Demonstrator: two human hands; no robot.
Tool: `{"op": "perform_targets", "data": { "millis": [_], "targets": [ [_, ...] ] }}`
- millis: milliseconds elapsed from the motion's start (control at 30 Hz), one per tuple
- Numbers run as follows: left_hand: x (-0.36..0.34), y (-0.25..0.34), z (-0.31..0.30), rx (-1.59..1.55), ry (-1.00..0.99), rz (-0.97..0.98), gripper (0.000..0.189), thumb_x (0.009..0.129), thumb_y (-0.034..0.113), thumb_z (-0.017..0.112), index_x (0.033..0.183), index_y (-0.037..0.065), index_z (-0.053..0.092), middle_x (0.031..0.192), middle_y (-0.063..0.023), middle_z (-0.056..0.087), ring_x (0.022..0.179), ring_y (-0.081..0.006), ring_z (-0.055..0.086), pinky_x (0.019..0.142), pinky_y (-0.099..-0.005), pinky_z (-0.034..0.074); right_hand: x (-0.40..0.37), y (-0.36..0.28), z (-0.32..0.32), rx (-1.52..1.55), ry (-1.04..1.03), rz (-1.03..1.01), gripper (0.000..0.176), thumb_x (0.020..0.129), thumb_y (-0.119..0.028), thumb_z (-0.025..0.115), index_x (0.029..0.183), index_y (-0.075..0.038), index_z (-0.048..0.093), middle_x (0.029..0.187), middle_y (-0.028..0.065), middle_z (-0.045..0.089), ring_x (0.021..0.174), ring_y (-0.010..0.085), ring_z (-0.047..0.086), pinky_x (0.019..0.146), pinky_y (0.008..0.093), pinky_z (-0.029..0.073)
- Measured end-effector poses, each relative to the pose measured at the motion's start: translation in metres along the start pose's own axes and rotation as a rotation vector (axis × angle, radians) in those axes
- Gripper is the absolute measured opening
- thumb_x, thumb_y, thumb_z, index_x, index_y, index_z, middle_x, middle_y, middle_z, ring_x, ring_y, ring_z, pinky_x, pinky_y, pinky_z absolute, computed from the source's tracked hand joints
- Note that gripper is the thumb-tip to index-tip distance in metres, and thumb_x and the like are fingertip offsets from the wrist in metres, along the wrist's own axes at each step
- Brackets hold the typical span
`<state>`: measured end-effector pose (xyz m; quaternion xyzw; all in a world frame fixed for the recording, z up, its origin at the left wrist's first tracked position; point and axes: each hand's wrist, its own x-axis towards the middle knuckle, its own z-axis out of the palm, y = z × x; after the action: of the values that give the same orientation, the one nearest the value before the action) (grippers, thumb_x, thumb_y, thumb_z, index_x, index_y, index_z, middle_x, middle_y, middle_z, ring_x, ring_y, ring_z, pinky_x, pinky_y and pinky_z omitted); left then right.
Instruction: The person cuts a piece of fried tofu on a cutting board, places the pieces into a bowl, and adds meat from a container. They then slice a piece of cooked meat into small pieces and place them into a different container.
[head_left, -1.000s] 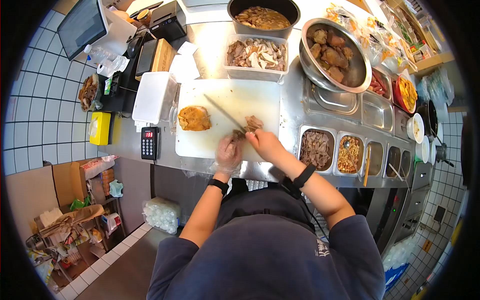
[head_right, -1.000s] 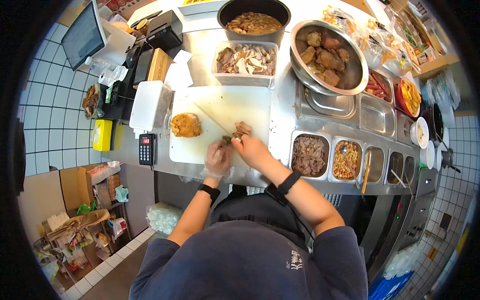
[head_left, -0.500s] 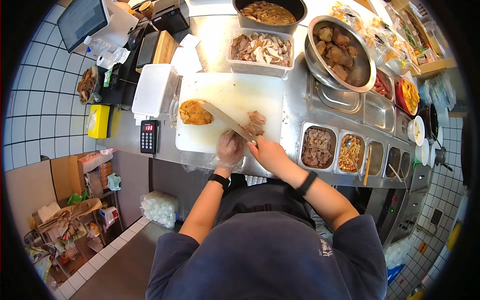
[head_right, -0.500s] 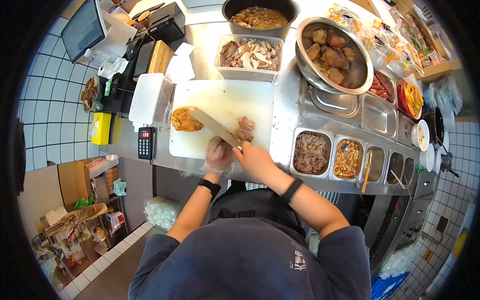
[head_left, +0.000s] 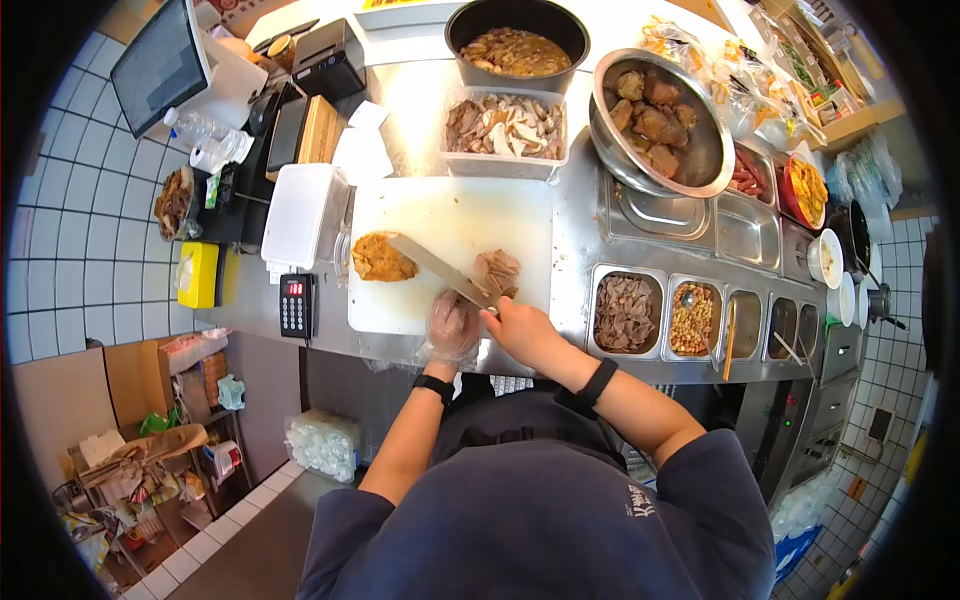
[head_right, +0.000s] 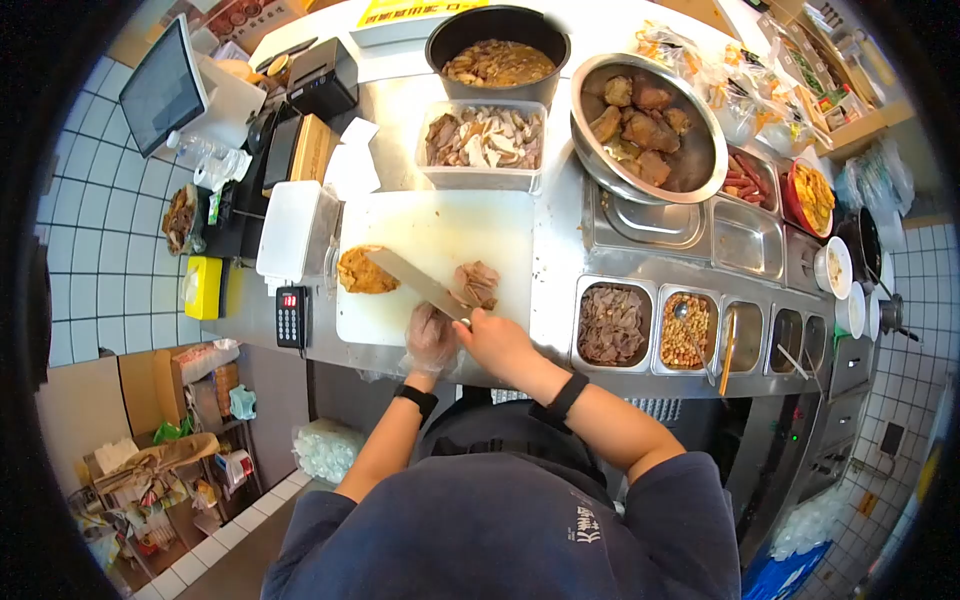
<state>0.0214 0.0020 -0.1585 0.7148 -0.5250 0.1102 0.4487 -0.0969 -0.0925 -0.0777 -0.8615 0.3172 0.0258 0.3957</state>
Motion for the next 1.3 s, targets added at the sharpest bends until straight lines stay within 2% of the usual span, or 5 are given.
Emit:
{"op": "perform_targets", "data": {
  "millis": [167,300,733,900,1300],
  "targets": [
    [-0.007,-0.004,0.0,0.041,-0.003,0.031,0.015,0.072,0.0,0.064,0.086,0.002,0.061,0.096,-0.0176,0.06,0.085,-0.0357,0.059,0.071,-0.0395,0.051,0.015,0.013,0.011,0.014,0.109,-0.065,0.042,0.091,-0.039,0.048,0.083,0.002,0.052,0.064,0.0249,0.058,0.062,0.0441,0.058,0.057,0.0505,0.047],
    [-0.006,-0.003,0.003,-0.003,0.006,0.02,0.01,0.07,0.001,0.065,0.077,0.002,0.056,0.093,-0.018,0.057,0.085,-0.0367,0.056,0.074,-0.0422,0.048,0.015,0.016,0.015,0.051,0.117,-0.099,0.043,0.092,-0.041,0.045,0.085,0.0,0.054,0.072,0.0265,0.06,0.067,0.0441,0.059,0.062,0.0502,0.048],
    [-0.011,-0.013,0.0,-0.009,-0.119,0.105,0.018,0.068,-0.002,0.057,0.084,-0.003,0.049,0.105,-0.0219,0.054,0.097,-0.0402,0.052,0.084,-0.0467,0.044,0.022,0.042,-0.01,0.166,0.12,-0.062,0.05,0.092,-0.043,0.045,0.077,0.001,0.061,0.074,0.0246,0.061,0.075,0.0423,0.06,0.068,0.0456,0.047],
    [-0.006,-0.012,0.002,0.004,-0.089,0.095,0.024,0.068,-0.004,0.06,0.091,-0.001,0.054,0.101,-0.0194,0.055,0.093,-0.0376,0.054,0.078,-0.0427,0.048,-0.013,0.013,-0.044,0.094,0.058,-0.033,0.047,0.091,-0.041,0.046,0.086,0.003,0.061,0.075,0.0268,0.061,0.074,0.0442,0.06,0.068,0.0475,0.048],
    [-0.003,-0.004,0.001,-0.021,-0.049,-0.024,0.024,0.069,-0.005,0.064,0.09,0.0,0.054,0.098,-0.0158,0.057,0.088,-0.034,0.057,0.073,-0.0391,0.049,-0.049,-0.005,-0.045,-0.045,0.018,-0.001,0.045,0.093,-0.038,0.047,0.077,0.003,0.055,0.064,0.0254,0.059,0.063,0.0433,0.059,0.061,0.0484,0.048]
  ]
}}
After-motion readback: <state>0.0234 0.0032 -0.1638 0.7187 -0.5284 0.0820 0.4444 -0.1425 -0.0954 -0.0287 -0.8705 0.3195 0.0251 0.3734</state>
